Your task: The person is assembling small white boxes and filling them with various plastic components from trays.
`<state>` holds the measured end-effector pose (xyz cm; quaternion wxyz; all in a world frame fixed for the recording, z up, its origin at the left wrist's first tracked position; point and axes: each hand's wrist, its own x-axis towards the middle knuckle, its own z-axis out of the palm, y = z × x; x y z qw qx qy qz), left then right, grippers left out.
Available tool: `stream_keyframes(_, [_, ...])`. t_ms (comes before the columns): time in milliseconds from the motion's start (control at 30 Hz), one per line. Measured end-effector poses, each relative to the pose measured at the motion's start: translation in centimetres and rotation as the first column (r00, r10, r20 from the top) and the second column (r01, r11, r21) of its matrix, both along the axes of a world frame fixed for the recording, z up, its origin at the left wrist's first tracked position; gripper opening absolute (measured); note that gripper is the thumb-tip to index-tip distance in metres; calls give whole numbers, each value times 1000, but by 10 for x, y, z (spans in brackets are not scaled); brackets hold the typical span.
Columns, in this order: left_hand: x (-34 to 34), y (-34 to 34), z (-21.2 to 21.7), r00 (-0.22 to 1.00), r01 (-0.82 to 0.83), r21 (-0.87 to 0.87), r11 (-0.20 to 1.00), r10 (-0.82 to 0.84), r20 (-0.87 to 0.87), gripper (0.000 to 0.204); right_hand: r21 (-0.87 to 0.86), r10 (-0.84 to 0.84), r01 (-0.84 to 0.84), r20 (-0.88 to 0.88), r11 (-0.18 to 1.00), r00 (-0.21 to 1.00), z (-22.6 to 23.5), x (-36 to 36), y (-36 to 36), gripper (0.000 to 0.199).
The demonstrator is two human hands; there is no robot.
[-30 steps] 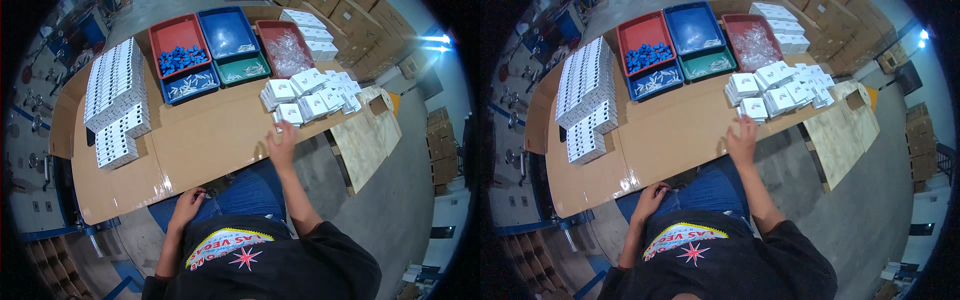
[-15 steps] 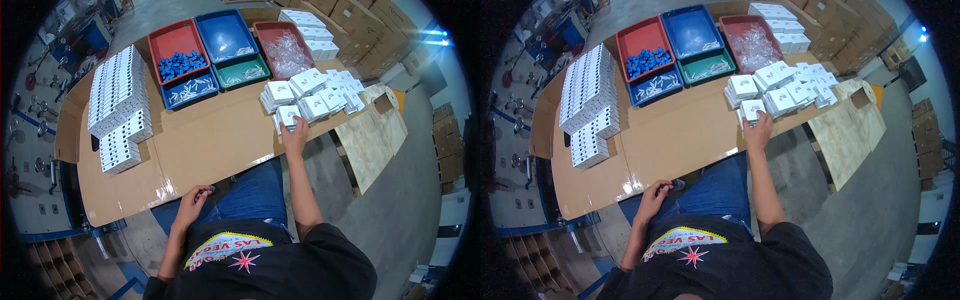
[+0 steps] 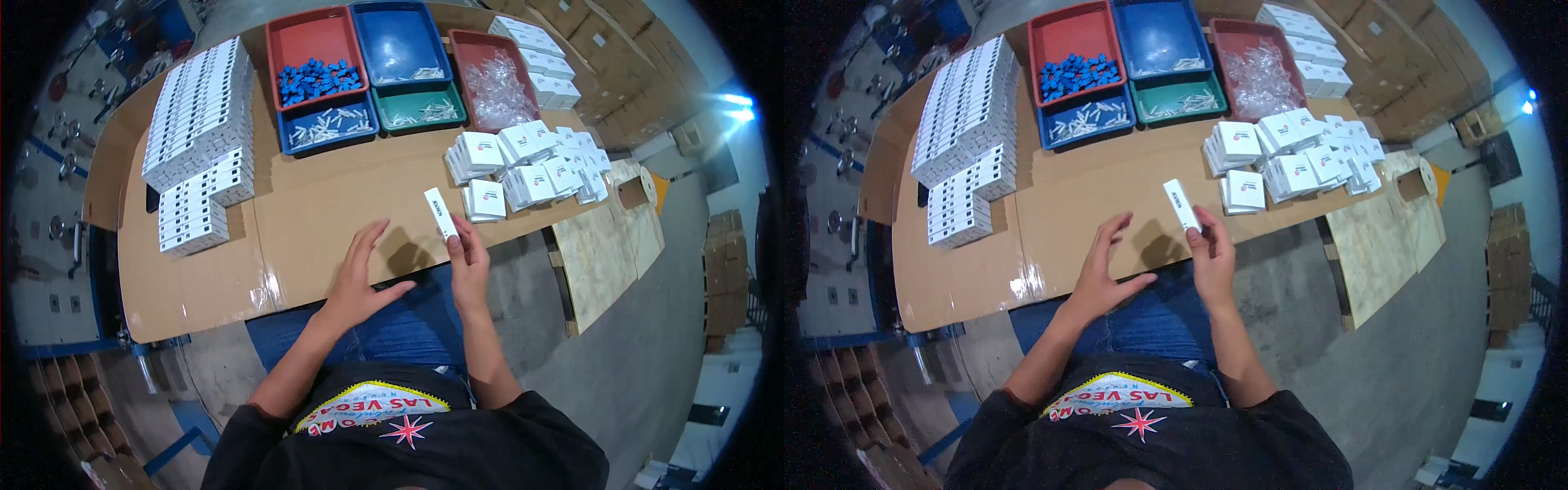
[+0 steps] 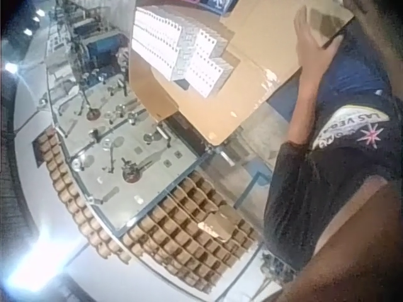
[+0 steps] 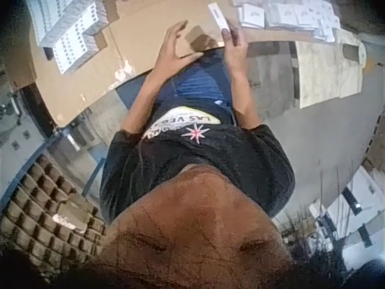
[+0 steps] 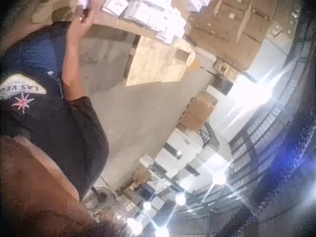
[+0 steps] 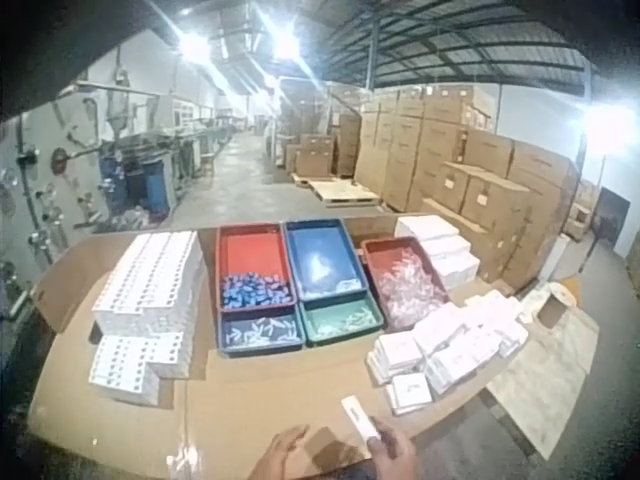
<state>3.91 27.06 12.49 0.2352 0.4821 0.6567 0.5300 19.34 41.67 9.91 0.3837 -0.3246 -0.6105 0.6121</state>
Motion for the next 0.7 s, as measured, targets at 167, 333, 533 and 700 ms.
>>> stream_keyframes(167, [-2,21,-8,992,-66,292,954,96,-87,110,-38,306,-305,3,952,952,27,-12,-39,41])
stream_keyframes(333, [-6,3,-24,960,-222,306,926,153,235,99,-82,401,-402,-30,912,916,31,-24,-42,31])
stream_keyframes(533, [-10,-14,-22,614,-315,157,936,75,786,67,-77,308,-300,140,951,941,19,-36,-34,12])
stream_keyframes(700, [-19,-20,-5,302,-298,-54,953,148,942,74,353,423,-438,122,827,898,37,-62,-35,41])
